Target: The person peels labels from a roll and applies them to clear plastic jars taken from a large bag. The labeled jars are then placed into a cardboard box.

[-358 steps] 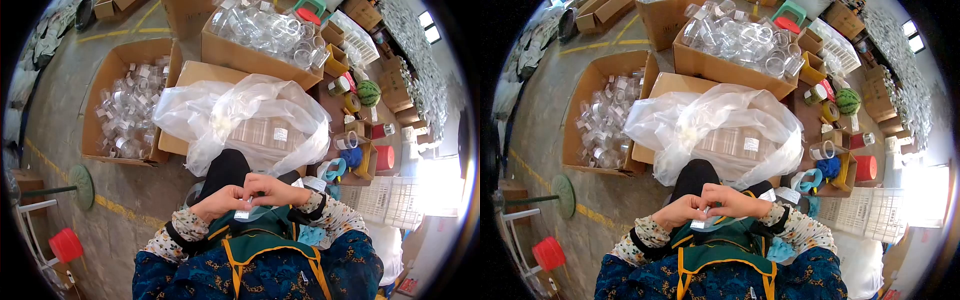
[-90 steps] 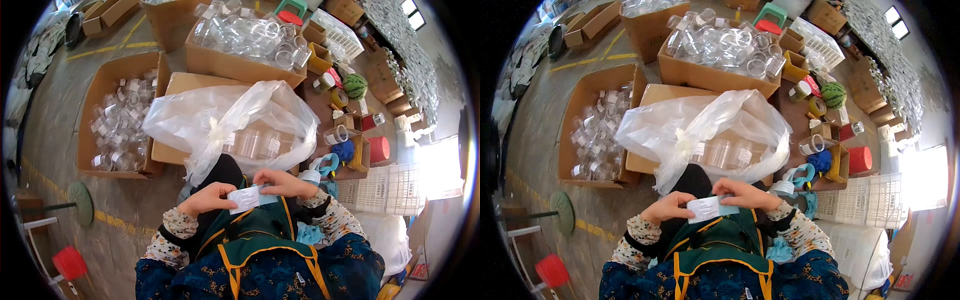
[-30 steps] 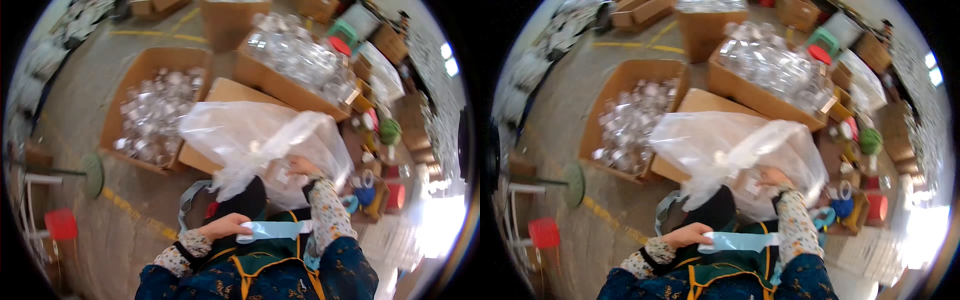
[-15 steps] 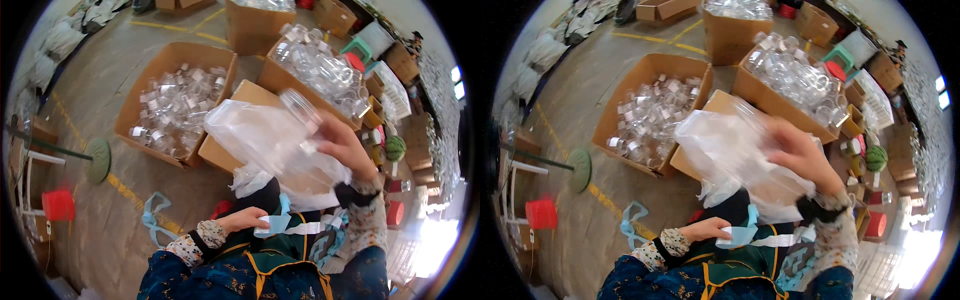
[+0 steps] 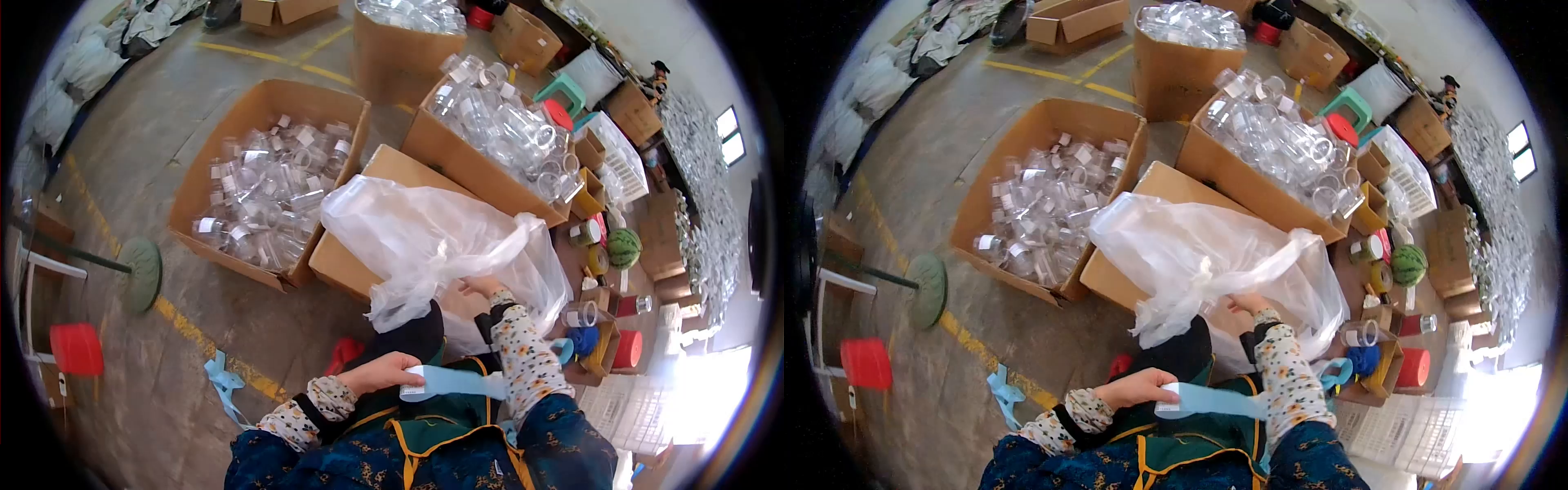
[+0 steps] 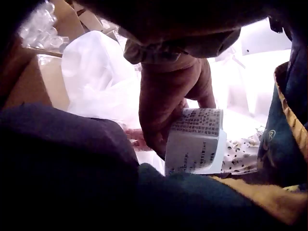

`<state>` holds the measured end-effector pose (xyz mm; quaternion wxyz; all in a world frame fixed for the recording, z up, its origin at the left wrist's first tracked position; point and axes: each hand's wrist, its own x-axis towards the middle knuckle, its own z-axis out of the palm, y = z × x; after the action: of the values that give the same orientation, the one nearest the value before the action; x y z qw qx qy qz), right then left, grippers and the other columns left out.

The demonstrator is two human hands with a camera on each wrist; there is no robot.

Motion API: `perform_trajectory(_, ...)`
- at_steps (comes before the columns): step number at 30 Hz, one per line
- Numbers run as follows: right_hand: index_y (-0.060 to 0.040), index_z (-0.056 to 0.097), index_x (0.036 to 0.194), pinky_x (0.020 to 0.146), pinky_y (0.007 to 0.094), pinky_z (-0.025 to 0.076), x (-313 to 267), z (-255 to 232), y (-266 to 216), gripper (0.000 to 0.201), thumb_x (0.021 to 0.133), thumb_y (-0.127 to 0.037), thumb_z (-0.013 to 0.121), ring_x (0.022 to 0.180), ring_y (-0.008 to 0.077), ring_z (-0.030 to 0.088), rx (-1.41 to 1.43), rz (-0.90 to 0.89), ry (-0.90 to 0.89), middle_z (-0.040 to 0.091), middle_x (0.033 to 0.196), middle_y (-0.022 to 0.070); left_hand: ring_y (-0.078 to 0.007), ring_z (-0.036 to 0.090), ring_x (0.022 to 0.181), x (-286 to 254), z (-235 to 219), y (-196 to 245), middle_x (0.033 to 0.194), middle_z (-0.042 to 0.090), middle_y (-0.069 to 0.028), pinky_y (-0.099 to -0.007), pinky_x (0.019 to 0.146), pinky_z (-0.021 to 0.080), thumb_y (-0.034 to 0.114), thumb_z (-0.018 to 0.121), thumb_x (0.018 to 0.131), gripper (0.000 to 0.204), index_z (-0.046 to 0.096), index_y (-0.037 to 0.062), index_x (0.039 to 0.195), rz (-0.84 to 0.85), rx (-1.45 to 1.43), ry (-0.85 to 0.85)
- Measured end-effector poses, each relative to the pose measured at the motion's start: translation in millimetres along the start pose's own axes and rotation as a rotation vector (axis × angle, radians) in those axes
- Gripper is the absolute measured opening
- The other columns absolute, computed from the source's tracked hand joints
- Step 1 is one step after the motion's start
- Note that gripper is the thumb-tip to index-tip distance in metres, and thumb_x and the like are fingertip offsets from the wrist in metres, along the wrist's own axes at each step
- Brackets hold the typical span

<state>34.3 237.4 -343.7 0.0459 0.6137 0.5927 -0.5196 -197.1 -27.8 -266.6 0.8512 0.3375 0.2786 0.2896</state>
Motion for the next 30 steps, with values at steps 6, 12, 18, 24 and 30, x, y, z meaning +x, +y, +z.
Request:
perform_trajectory(6, -0.0056, 0.060, 0.114, 0.064, 0.0316, 0.052, 5, 5, 6, 0.041, 0.086, -0.036, 0.059, 0.075, 0.0181, 0.065, 0.049, -0.281, 0.168, 0.067, 0.094, 0.0086, -0.0053, 0.053, 0.079, -1, 7, 10, 0.087, 0.063, 0.0006, -0.0213, 0.073, 0.043, 0.020, 0.063, 0.087, 0.024, 0.064, -0.0017, 0.098, 0.039, 0.002, 0.062)
perform_trajectory(12, -0.0052, 0.068, 0.080, 0.060, 0.0286, 0.049, -92, -52, -76, 0.019, 0.080, -0.024, 0.063, 0.066, 0.0132, 0.063, -0.616, -0.179, -0.145, 0.063, 0.067, 0.0057, -0.0052, 0.051, 0.076, -6, -2, 6, 0.082, 0.060, 0.0013, -0.0220, 0.070, 0.042, 0.021, 0.062, 0.087, 0.022, 0.063, 0.0000, 0.091, 0.048, 0.040, 0.087)
perform_trajectory(18, -0.0037, 0.060, 0.098, 0.077, 0.0249, 0.047, -162, -77, -207, 0.015, 0.089, -0.006, 0.049, 0.086, 0.0103, 0.061, -0.315, -0.644, -0.425, 0.064, 0.092, 0.0027, -0.0065, 0.050, 0.074, 16, 6, 24, 0.081, 0.057, 0.0022, -0.0211, 0.067, 0.042, 0.019, 0.060, 0.088, 0.024, 0.056, 0.0006, 0.105, 0.137, 0.161, 0.117)
perform_trajectory(24, 0.0001, 0.060, 0.109, 0.084, 0.0322, 0.051, -177, -59, -205, 0.024, 0.092, -0.014, 0.051, 0.095, 0.0184, 0.061, 0.093, -0.550, -0.666, 0.063, 0.104, 0.0098, -0.0046, 0.048, 0.072, 7, -35, 70, 0.079, 0.052, 0.0039, -0.0202, 0.062, 0.040, 0.010, 0.057, 0.088, 0.020, 0.057, 0.0050, 0.108, 0.270, 0.269, 0.420)
perform_trajectory(30, -0.0045, 0.063, 0.108, 0.080, 0.0336, 0.049, -64, 11, -18, 0.025, 0.085, -0.011, 0.055, 0.089, 0.0244, 0.063, -0.586, -0.547, -0.279, 0.066, 0.099, 0.0105, -0.0233, 0.059, 0.098, -3, -188, 98, 0.106, 0.060, -0.0106, -0.0344, 0.085, 0.047, 0.010, 0.067, 0.077, 0.046, 0.052, 0.0019, 0.120, 0.540, 0.927, 1.045)
